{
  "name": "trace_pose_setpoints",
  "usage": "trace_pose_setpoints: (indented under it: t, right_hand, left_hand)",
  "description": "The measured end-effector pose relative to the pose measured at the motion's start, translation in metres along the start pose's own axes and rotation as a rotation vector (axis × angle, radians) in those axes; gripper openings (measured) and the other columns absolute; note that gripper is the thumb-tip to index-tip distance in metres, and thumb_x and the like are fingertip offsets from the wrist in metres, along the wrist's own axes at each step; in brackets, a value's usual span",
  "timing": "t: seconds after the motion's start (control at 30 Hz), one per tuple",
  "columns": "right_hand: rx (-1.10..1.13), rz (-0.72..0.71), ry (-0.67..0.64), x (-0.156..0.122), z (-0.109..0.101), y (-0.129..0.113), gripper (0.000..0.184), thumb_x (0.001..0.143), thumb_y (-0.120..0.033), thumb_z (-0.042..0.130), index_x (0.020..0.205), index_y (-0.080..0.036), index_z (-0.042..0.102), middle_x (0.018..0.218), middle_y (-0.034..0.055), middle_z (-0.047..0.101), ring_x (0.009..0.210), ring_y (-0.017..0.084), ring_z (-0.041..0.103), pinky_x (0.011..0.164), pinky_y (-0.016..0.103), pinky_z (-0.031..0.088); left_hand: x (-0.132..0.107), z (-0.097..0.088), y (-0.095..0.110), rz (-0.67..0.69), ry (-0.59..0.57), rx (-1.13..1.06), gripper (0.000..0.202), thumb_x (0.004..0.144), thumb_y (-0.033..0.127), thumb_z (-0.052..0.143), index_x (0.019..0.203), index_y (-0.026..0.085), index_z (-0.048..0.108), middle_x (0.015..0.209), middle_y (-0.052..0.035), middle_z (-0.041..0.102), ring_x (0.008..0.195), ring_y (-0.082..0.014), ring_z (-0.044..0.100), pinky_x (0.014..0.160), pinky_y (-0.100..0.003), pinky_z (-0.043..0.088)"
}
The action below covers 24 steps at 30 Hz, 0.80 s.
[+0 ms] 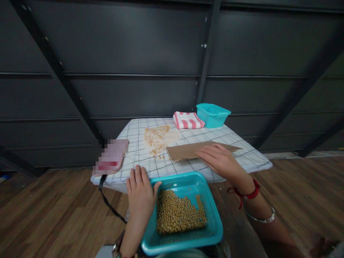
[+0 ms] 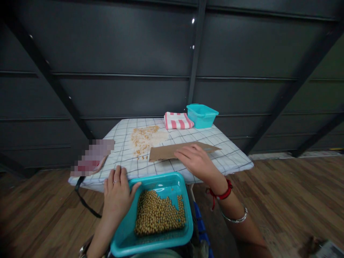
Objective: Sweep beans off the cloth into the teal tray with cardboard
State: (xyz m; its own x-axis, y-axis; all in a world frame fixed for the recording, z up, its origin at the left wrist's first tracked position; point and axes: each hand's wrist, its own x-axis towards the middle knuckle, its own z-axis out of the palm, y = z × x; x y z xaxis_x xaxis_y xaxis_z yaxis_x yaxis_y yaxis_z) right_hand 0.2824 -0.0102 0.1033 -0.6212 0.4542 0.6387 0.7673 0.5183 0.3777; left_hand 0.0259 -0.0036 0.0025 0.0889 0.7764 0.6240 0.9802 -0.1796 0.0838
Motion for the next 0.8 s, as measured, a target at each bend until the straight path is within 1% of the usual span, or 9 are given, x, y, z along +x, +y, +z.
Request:
trace_pose_setpoints:
  t: [0.07, 0.13, 0.27, 0.37, 0.47, 0.53, 0.67, 0.8]
  right_hand:
    - [0.005, 0.011, 0.006, 0.000, 0.000, 0.001, 0.026, 0.085, -0.009, 0.035, 0.095, -0.015, 0.059, 0.089, 0.0044, 0.066, 0.085, 0.015, 0.058, 0.074, 0.031, 0.043]
    - [0.013, 0.040, 0.039, -0.001, -0.001, 0.002, 0.028, 0.084, -0.006, 0.033, 0.094, -0.014, 0.058, 0.089, 0.0055, 0.065, 0.084, 0.015, 0.057, 0.074, 0.030, 0.043]
    - [0.013, 0.096, 0.102, -0.001, -0.003, 0.005, 0.026, 0.083, -0.005, 0.036, 0.095, -0.016, 0.056, 0.087, 0.0053, 0.065, 0.081, 0.014, 0.056, 0.072, 0.030, 0.042]
    - [0.011, 0.051, 0.102, 0.004, -0.004, 0.010, 0.022, 0.083, -0.007, 0.039, 0.095, -0.016, 0.055, 0.083, 0.0049, 0.064, 0.077, 0.014, 0.055, 0.069, 0.029, 0.042]
    - [0.025, 0.015, 0.107, 0.011, -0.003, 0.017, 0.017, 0.081, -0.010, 0.043, 0.092, -0.015, 0.055, 0.075, 0.0037, 0.063, 0.070, 0.014, 0.054, 0.065, 0.028, 0.041]
    - [0.030, 0.009, 0.073, 0.015, -0.002, 0.023, 0.017, 0.081, -0.012, 0.043, 0.092, -0.014, 0.055, 0.074, 0.0036, 0.062, 0.068, 0.014, 0.054, 0.064, 0.028, 0.041]
    - [0.058, 0.005, -0.041, 0.016, -0.001, 0.029, 0.018, 0.084, -0.015, 0.041, 0.093, -0.017, 0.057, 0.079, 0.0041, 0.063, 0.073, 0.015, 0.055, 0.066, 0.029, 0.040]
    - [0.132, 0.039, -0.035, 0.010, -0.003, 0.025, 0.023, 0.085, -0.011, 0.036, 0.095, -0.017, 0.056, 0.082, 0.0048, 0.063, 0.077, 0.015, 0.055, 0.068, 0.029, 0.040]
  left_hand:
    - [0.000, 0.000, 0.000, -0.003, 0.001, -0.002, 0.072, 0.082, 0.055, 0.018, 0.120, -0.002, 0.041, 0.126, -0.0259, 0.043, 0.121, -0.0359, 0.033, 0.095, -0.054, 0.030]
    - [0.000, -0.001, 0.000, 0.002, 0.005, 0.007, 0.072, 0.083, 0.054, 0.016, 0.119, -0.003, 0.042, 0.125, -0.0263, 0.044, 0.120, -0.0364, 0.034, 0.094, -0.054, 0.030]
    - [0.001, -0.003, 0.000, 0.015, 0.022, 0.028, 0.073, 0.083, 0.054, 0.014, 0.118, -0.003, 0.043, 0.124, -0.0266, 0.044, 0.119, -0.0368, 0.035, 0.094, -0.053, 0.032]
    - [0.001, -0.003, 0.000, 0.021, 0.024, 0.038, 0.073, 0.083, 0.053, 0.013, 0.117, -0.004, 0.043, 0.123, -0.0271, 0.045, 0.118, -0.0375, 0.036, 0.092, -0.053, 0.033]
    - [0.001, -0.002, -0.001, 0.023, 0.028, 0.034, 0.073, 0.083, 0.054, 0.014, 0.117, -0.004, 0.043, 0.124, -0.0273, 0.045, 0.118, -0.0371, 0.036, 0.093, -0.052, 0.033]
    - [0.000, -0.002, -0.001, 0.020, 0.025, 0.021, 0.073, 0.083, 0.054, 0.016, 0.117, -0.004, 0.043, 0.124, -0.0277, 0.044, 0.119, -0.0366, 0.035, 0.094, -0.053, 0.031]
    - [0.000, -0.002, -0.001, 0.004, 0.006, -0.014, 0.071, 0.083, 0.053, 0.020, 0.118, -0.004, 0.042, 0.125, -0.0283, 0.042, 0.121, -0.0362, 0.032, 0.096, -0.053, 0.028]
    - [0.000, -0.003, -0.001, 0.010, 0.009, -0.020, 0.073, 0.083, 0.053, 0.018, 0.118, -0.005, 0.042, 0.125, -0.0292, 0.042, 0.120, -0.0374, 0.033, 0.094, -0.054, 0.030]
